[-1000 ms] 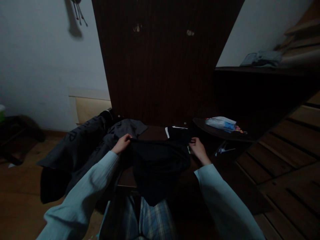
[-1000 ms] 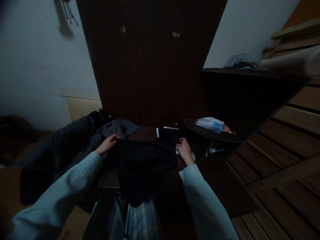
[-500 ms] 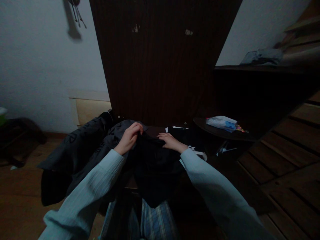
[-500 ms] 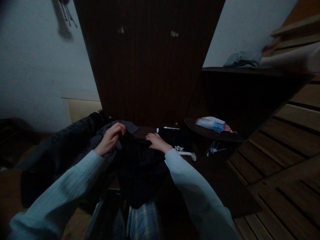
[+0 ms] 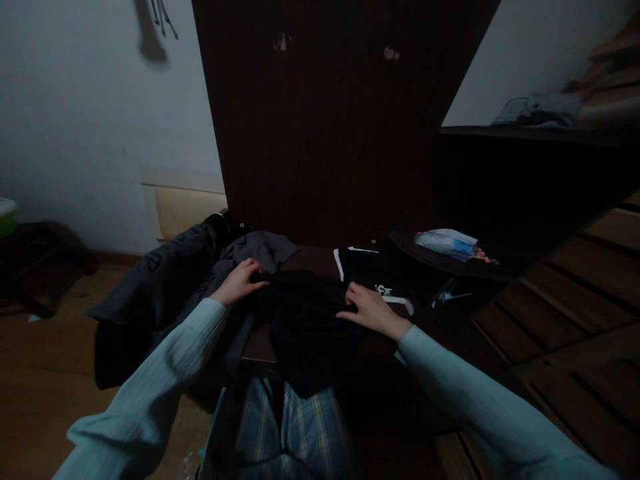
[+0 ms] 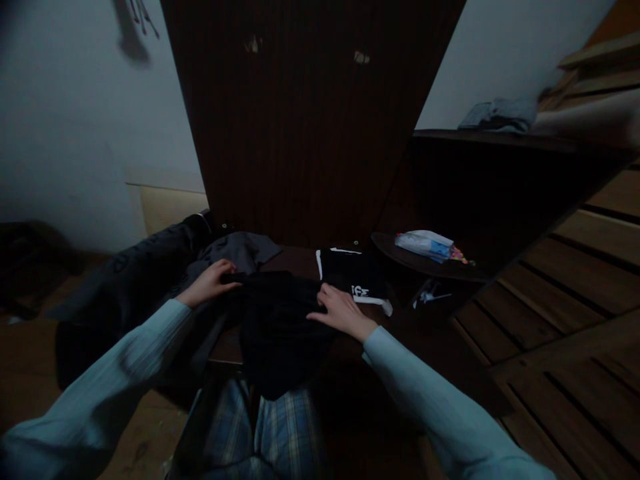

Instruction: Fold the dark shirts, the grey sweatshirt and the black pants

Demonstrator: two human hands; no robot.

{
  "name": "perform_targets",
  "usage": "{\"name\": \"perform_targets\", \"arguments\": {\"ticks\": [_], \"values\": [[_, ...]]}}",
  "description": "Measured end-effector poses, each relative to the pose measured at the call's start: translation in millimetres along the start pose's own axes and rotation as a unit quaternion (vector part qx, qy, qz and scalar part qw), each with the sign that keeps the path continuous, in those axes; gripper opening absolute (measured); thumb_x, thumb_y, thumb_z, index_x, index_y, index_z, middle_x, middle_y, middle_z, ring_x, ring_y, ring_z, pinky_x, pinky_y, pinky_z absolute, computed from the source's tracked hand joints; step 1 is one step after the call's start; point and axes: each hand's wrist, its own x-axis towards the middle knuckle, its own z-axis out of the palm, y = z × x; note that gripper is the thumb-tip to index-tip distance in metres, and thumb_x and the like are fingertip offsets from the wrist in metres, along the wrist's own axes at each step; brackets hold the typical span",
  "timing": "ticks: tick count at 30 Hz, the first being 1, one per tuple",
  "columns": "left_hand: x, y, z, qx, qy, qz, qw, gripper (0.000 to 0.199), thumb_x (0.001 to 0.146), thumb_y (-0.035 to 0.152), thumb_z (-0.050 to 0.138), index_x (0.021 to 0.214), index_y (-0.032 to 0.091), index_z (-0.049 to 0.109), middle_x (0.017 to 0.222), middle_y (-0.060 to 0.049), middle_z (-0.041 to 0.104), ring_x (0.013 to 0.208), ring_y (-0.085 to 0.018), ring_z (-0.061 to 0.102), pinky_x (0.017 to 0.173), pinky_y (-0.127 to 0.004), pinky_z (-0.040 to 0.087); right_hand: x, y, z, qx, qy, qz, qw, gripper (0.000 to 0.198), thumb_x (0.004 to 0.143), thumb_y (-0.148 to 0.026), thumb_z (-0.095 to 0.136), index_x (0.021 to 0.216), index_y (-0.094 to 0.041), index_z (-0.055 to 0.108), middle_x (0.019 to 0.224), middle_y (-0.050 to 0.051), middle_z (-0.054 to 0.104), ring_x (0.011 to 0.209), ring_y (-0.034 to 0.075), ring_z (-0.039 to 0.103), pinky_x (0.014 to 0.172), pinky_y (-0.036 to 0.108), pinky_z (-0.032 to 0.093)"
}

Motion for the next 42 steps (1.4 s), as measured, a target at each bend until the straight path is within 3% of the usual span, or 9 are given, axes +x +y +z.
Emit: {"name": "perform_targets", "arguments": {"ticks": [3, 5, 10, 15, 20, 27, 31, 38, 42], "values": [[-11.3, -15.9, 10.9, -0.086, -0.026, -0.046, 0.995, 0.05, 0.058, 0.047, 0.063, 0.095, 0.016, 0.048, 0.097, -0.008, 0.057, 0.089, -0.022, 0.055, 0.079, -0.034, 0.045, -12.3, 5.6, 11.1, 0.066, -0.11, 0.04, 0.991, 0.032, 0.082, -0.043, 0.043, 0.064, -0.02, 0.056, 0.071, 0.002, 0.055, 0.062, 0.014, 0.053, 0.059, 0.025, 0.038], [-14.7, -21.7, 12.5, -0.119, -0.041, -0.082, 0.989, 0.06, 0.057, 0.049, 0.063, 0.103, 0.015, 0.047, 0.099, -0.009, 0.058, 0.09, -0.022, 0.056, 0.078, -0.034, 0.045, -7.4, 10.0, 8.7, 0.095, -0.118, 0.07, 0.986, 0.038, 0.086, -0.045, 0.036, 0.065, -0.021, 0.057, 0.069, 0.002, 0.057, 0.062, 0.014, 0.054, 0.061, 0.025, 0.039], [-12.2, -20.5, 4.8, -0.143, -0.083, -0.096, 0.982, 0.043, 0.055, 0.051, 0.063, 0.08, 0.016, 0.056, 0.081, -0.004, 0.062, 0.08, -0.022, 0.057, 0.073, -0.031, 0.045, 33.4, 16.8, -0.6, 0.11, -0.002, 0.078, 0.991, 0.034, 0.07, -0.04, 0.06, 0.096, -0.019, 0.058, 0.097, 0.006, 0.06, 0.085, 0.019, 0.056, 0.075, 0.03, 0.042], [1.7, -8.7, 0.0, -0.26, 0.003, -0.087, 0.962, 0.039, 0.059, 0.051, 0.059, 0.076, 0.017, 0.051, 0.074, 0.001, 0.056, 0.074, -0.016, 0.054, 0.07, -0.028, 0.044, 65.7, 33.3, 13.0, 0.198, -0.133, 0.017, 0.971, 0.026, 0.066, -0.037, 0.064, 0.083, -0.017, 0.062, 0.088, 0.004, 0.064, 0.082, 0.018, 0.057, 0.076, 0.029, 0.043], [26.1, 2.1, -1.7, -0.331, 0.106, -0.128, 0.929, 0.043, 0.055, 0.053, 0.062, 0.074, 0.016, 0.048, 0.069, 0.003, 0.052, 0.067, -0.013, 0.051, 0.063, -0.025, 0.042, 66.9, 60.8, -5.5, 0.226, 0.023, 0.079, 0.971, 0.027, 0.078, -0.039, 0.046, 0.075, -0.017, 0.062, 0.08, 0.004, 0.065, 0.077, 0.019, 0.057, 0.073, 0.031, 0.043], [39.5, 11.3, -5.9, -0.352, -0.11, -0.095, 0.925, 0.04, 0.046, 0.038, 0.073, 0.075, 0.016, 0.055, 0.066, 0.004, 0.058, 0.065, -0.012, 0.055, 0.061, -0.023, 0.043, 48.6, 97.4, -65.6, 0.207, 0.216, 0.144, 0.943, 0.028, 0.073, -0.043, 0.05, 0.073, -0.018, 0.062, 0.076, 0.003, 0.065, 0.077, 0.02, 0.058, 0.073, 0.033, 0.043], [39.4, 2.7, 1.0, -0.294, -0.136, -0.095, 0.941, 0.035, 0.045, 0.039, 0.073, 0.065, 0.015, 0.056, 0.06, 0.003, 0.058, 0.059, -0.011, 0.052, 0.058, -0.023, 0.041, 38.5, 107.5, -87.9, 0.188, 0.254, 0.166, 0.934, 0.03, 0.069, -0.048, 0.054, 0.07, -0.019, 0.063, 0.074, 0.003, 0.065, 0.075, 0.021, 0.059, 0.071, 0.032, 0.044], [35.2, -6.9, 4.2, -0.202, -0.028, -0.105, 0.973, 0.036, 0.061, 0.051, 0.057, 0.058, 0.015, 0.053, 0.054, 0.003, 0.05, 0.055, -0.011, 0.045, 0.053, -0.021, 0.035, 22.2, 108.7, -84.0, 0.144, 0.196, 0.179, 0.953, 0.044, 0.065, -0.061, 0.051, 0.061, -0.018, 0.06, 0.062, 0.003, 0.06, 0.063, 0.018, 0.054, 0.061, 0.029, 0.04], [31.3, -6.0, -2.0, -0.243, 0.023, -0.12, 0.962, 0.043, 0.061, 0.058, 0.051, 0.062, 0.016, 0.05, 0.057, 0.003, 0.048, 0.056, -0.011, 0.044, 0.051, -0.02, 0.035, 12.0, 111.2, -73.2, 0.2, 0.084, 0.222, 0.951, 0.052, 0.06, -0.068, 0.049, 0.049, -0.018, 0.051, 0.049, -0.001, 0.049, 0.051, 0.013, 0.046, 0.049, 0.025, 0.033]]}}
